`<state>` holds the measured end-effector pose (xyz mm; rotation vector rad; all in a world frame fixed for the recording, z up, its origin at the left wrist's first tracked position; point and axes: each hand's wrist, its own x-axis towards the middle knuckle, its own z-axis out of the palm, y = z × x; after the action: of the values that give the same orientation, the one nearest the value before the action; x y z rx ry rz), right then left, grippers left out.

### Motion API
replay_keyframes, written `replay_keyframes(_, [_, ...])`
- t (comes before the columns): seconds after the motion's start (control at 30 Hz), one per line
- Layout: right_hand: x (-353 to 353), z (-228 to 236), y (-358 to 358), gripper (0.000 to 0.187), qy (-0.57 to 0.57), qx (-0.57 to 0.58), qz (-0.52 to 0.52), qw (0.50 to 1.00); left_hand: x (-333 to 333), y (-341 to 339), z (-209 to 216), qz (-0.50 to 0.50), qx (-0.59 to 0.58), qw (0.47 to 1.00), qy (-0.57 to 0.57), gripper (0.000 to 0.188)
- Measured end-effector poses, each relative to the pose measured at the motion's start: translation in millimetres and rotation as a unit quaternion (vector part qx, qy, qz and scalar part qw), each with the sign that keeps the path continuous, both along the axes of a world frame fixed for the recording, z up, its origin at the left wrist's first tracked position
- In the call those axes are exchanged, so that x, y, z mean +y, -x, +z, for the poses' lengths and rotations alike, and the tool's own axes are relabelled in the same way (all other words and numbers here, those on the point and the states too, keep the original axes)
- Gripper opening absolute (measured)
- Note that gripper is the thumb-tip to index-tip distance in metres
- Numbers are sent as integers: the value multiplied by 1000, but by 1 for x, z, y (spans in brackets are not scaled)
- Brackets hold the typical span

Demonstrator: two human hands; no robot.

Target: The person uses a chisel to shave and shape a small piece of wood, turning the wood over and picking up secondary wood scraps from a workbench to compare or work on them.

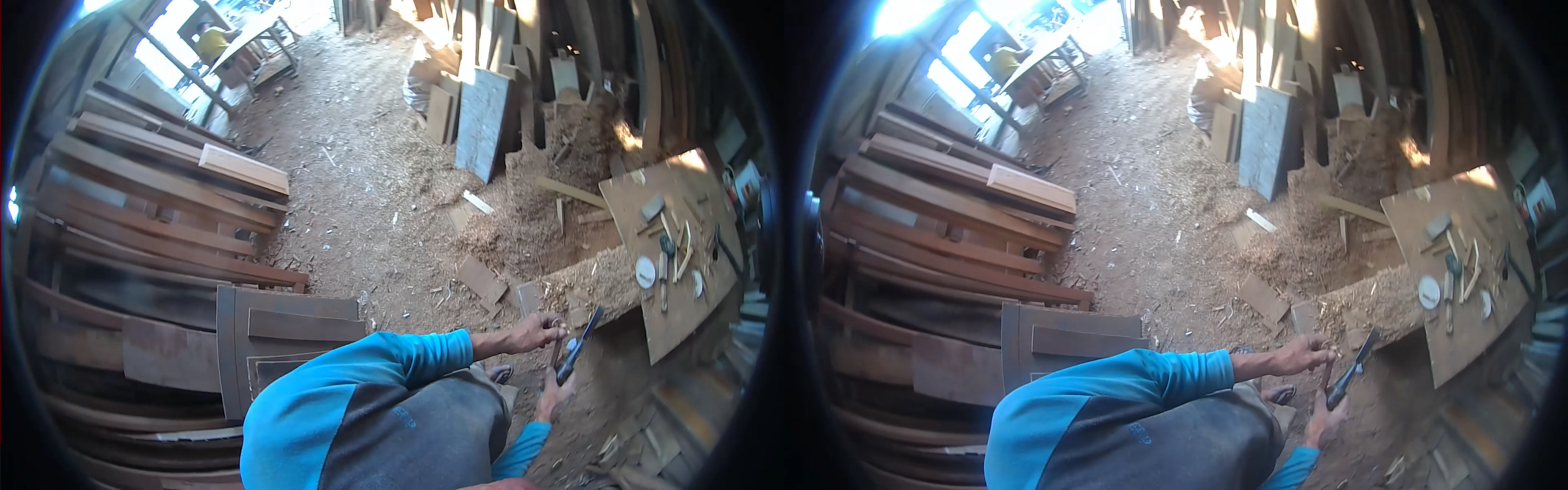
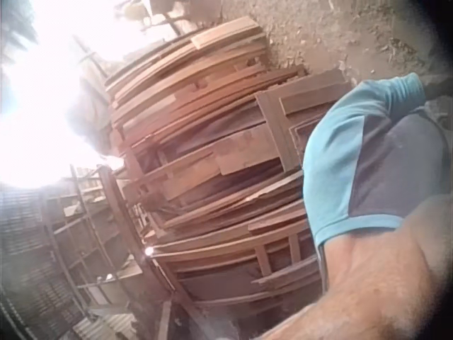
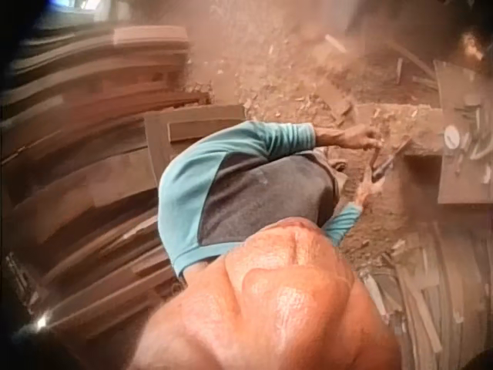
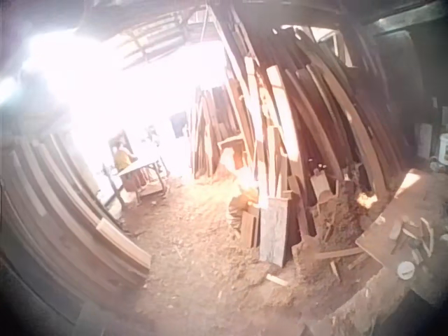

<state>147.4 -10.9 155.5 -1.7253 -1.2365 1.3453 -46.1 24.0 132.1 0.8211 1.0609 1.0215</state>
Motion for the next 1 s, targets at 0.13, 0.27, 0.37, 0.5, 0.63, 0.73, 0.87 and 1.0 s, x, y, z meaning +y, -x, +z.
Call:
replay_keyframes(0.13, [6, -6, -40, 28, -53, -13, 58, 997, -8, -16, 32, 34, 27, 999, -22, 40])
replay_keyframes(0.27, [18, 13, -62, 33, -138, -141, 147, 969, -21, -20, 23, -1, 8, 1000, 29, 37])
replay_keyframes(0.37, [27, 20, -73, 38, -150, -139, 187, 961, -37, -5, 22, -80, 5, 996, 37, 32])
replay_keyframes(0.5, [33, 32, -64, 49, -228, -64, 224, 945, -51, 10, 41, -243, 113, 962, 58, 39])
replay_keyframes(0.63, [47, 17, -65, 52, -319, -85, 229, 916, -46, 21, 56, -217, -7, 959, 184, 36])
replay_keyframes(0.73, [50, 28, -55, 47, -235, -120, 212, 941, -45, 21, 45, -199, 95, 957, 188, 30])
replay_keyframes(0.87, [45, 25, -54, 43, -267, -150, 167, 937, -43, 13, 32, -172, -1, 969, 175, 25])
replay_keyframes(1.0, [30, 32, -38, 41, -179, -122, 74, 973, -50, 10, 13, -90, -83, 967, 223, 20])
